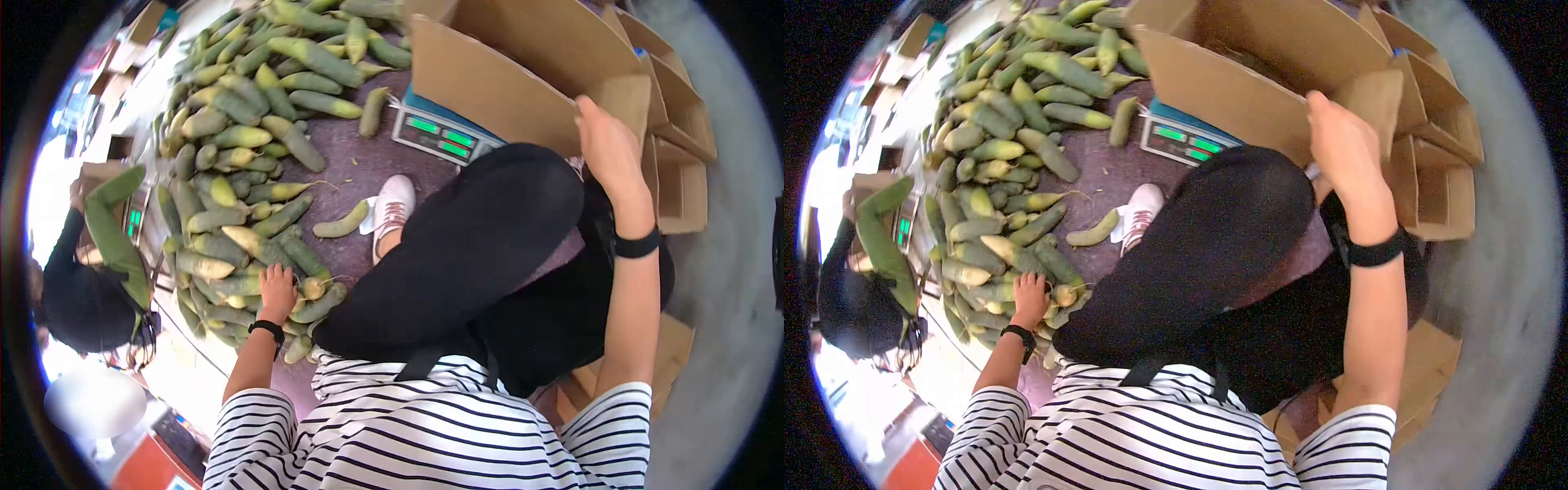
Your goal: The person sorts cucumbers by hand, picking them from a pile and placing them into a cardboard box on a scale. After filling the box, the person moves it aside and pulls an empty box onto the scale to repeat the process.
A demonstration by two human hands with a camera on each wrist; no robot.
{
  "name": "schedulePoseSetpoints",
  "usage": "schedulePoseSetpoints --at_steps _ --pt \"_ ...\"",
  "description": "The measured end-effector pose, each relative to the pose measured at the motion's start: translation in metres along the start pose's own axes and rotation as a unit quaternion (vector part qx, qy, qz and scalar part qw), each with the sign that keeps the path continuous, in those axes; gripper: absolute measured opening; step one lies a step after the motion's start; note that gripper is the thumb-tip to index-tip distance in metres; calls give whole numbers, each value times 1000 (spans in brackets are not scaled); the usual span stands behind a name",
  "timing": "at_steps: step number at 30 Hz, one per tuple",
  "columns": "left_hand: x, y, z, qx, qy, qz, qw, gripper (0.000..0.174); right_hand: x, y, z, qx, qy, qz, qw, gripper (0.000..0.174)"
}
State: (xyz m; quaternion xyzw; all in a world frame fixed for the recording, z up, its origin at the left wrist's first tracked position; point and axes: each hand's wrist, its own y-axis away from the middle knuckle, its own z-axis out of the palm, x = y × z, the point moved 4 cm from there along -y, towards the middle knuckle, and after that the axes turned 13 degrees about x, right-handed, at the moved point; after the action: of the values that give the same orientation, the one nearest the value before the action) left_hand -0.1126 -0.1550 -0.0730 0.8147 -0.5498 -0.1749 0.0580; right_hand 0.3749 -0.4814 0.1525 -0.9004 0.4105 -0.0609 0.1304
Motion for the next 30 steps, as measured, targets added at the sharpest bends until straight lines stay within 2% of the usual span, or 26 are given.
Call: schedulePoseSetpoints --at_steps 1,4,5,9,11,14,16,18,22,25,28,29,30 --pt "-2 2 4 0 4 -15 1000 41 -1 1 -1 12 -7 -3 1000 12" --pt "-7 -2 10 -42 -29 -5 999 23 -3 -1 0 -3 -11 2 1000 11" --pt "-12 -4 9 -42 -26 -12 999 23 -3 -1 0 -22 3 17 1000 11" --pt "-33 -8 10 -103 -56 -41 992 26 -7 0 0 -6 2 10 1000 11" --pt "-31 -9 8 -113 -50 -3 992 36 -8 1 1 -5 -2 14 1000 11" --pt "-28 -17 15 -99 -25 8 995 38 -6 2 1 12 -4 4 1000 11" --pt "-24 -28 17 -101 -11 13 995 34 -3 3 2 29 1 -4 1000 11" --pt "-20 -35 25 -139 30 16 990 27 -3 2 8 34 13 -9 999 10" --pt "-7 -41 44 -108 0 85 991 20 -2 4 9 60 -9 -4 998 7" --pt "5 -42 31 -97 -16 115 988 17 -3 4 9 44 -3 17 999 6" --pt "6 -47 -26 28 121 50 991 14 -2 4 11 20 4 23 1000 10" --pt "6 -49 -39 31 117 54 991 14 -2 4 11 23 4 29 999 10" --pt "5 -52 -54 86 147 44 984 14 -2 3 11 19 1 29 999 12"
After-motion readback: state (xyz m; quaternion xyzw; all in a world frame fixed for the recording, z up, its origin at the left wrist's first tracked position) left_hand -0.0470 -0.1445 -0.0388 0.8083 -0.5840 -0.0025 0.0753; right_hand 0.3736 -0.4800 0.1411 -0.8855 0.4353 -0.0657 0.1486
